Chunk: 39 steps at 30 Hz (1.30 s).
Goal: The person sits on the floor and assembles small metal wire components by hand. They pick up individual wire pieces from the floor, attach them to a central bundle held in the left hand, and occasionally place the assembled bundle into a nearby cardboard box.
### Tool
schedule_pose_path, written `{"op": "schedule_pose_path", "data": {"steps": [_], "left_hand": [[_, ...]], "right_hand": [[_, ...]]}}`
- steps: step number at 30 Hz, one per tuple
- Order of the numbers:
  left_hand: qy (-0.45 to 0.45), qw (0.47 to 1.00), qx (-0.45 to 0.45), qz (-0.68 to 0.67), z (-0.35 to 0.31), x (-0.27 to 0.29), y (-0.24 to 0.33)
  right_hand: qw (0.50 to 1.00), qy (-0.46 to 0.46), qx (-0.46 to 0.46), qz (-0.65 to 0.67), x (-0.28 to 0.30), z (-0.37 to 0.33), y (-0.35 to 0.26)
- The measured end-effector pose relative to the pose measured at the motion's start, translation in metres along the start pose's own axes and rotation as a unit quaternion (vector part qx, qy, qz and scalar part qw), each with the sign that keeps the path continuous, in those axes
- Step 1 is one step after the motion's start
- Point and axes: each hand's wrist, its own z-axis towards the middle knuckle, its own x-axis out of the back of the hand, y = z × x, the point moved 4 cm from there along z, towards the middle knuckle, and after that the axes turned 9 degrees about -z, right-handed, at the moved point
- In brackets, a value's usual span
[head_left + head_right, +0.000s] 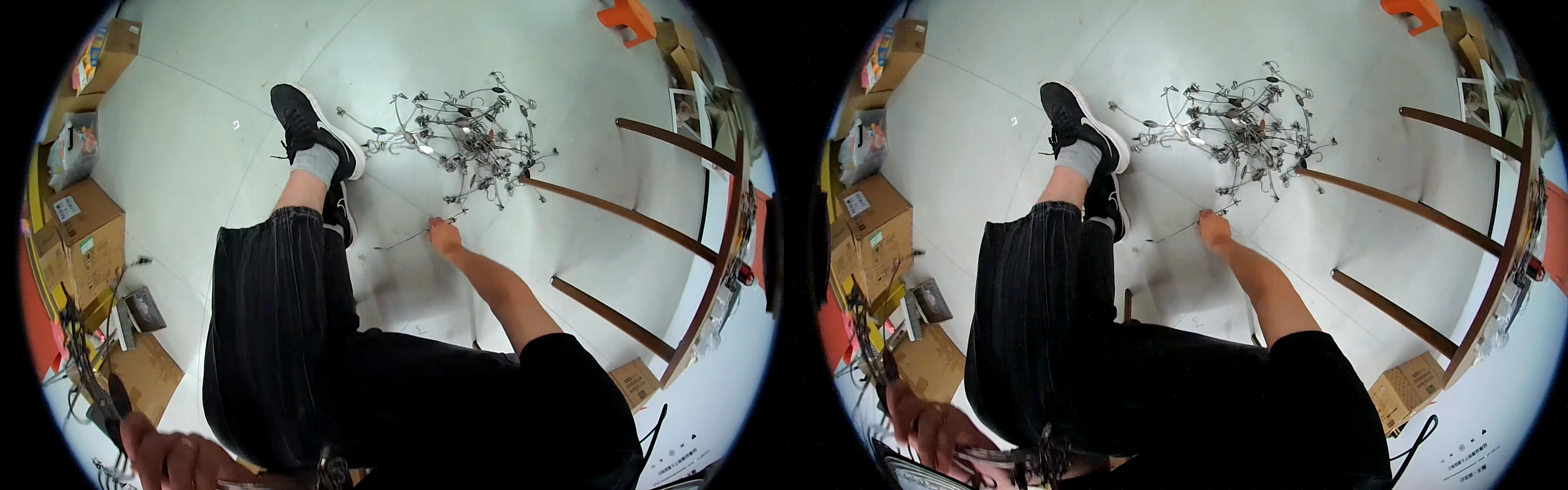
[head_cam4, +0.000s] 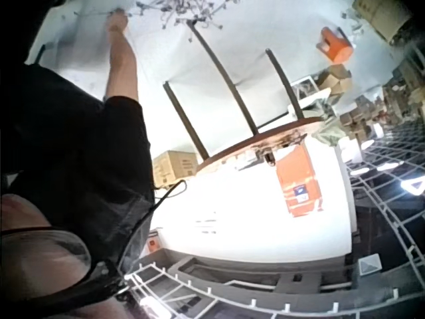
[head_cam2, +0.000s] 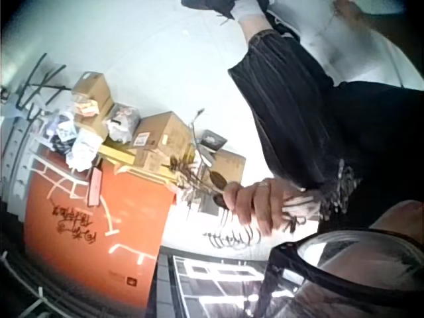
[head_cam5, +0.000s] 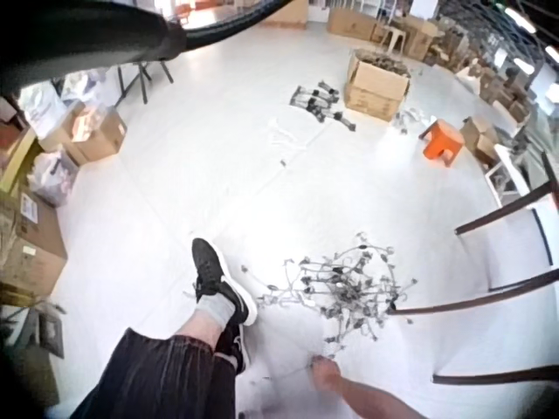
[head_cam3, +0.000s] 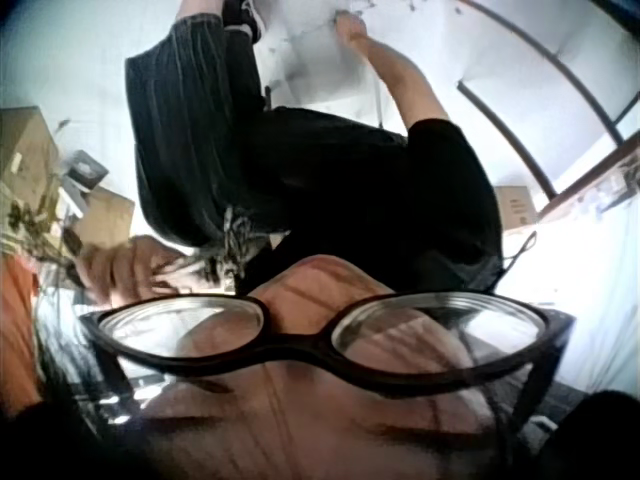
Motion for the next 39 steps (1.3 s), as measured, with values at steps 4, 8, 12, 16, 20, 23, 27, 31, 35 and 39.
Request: {"op": "schedule_pose_path", "data": {"steps": [4, 8, 12, 16, 20, 23, 27, 31, 35, 39], "left_hand": [[0.005, 0.964, -0.131, 0.232, 0.000, 0.003, -0.014], [0.061, 0.768, -0.177, 0.613, 0.000, 0.000, -0.033], [0.266, 0.827, -0.128, 0.478, 0.016, -0.001, -0.075], [0.183, 0.852, 0.032, 0.490, 0.021, 0.000, -0.103], [0.137, 0.868, 0.092, 0.469, 0.020, 0.005, -0.131], [0.108, 0.855, 0.140, 0.487, 0.018, 0.001, -0.147], [0.026, 0.862, 0.207, 0.461, 0.011, 0.007, -0.171], [-0.032, 0.852, 0.266, 0.451, 0.001, 0.010, -0.185], [-0.037, 0.827, 0.273, 0.489, -0.004, 0.003, -0.186], [-0.002, 0.842, 0.254, 0.476, -0.006, 0.017, -0.179]], "right_hand": [[0.978, 0.121, 0.013, 0.167, 0.070, -0.049, -0.009], [0.940, 0.085, 0.129, 0.303, 0.200, -0.104, -0.040], [0.896, 0.207, 0.231, 0.317, 0.334, -0.175, -0.063], [0.868, 0.279, 0.311, 0.267, 0.411, -0.238, -0.072], [0.839, 0.286, 0.384, 0.257, 0.477, -0.303, -0.100], [0.856, 0.302, 0.364, 0.210, 0.498, -0.309, -0.106], [0.891, 0.319, 0.316, 0.073, 0.510, -0.313, -0.117], [0.920, 0.273, 0.277, -0.047, 0.512, -0.307, -0.133], [0.912, 0.293, 0.279, -0.063, 0.511, -0.303, -0.153], [0.871, 0.322, 0.360, 0.092, 0.515, -0.307, -0.183]]}}
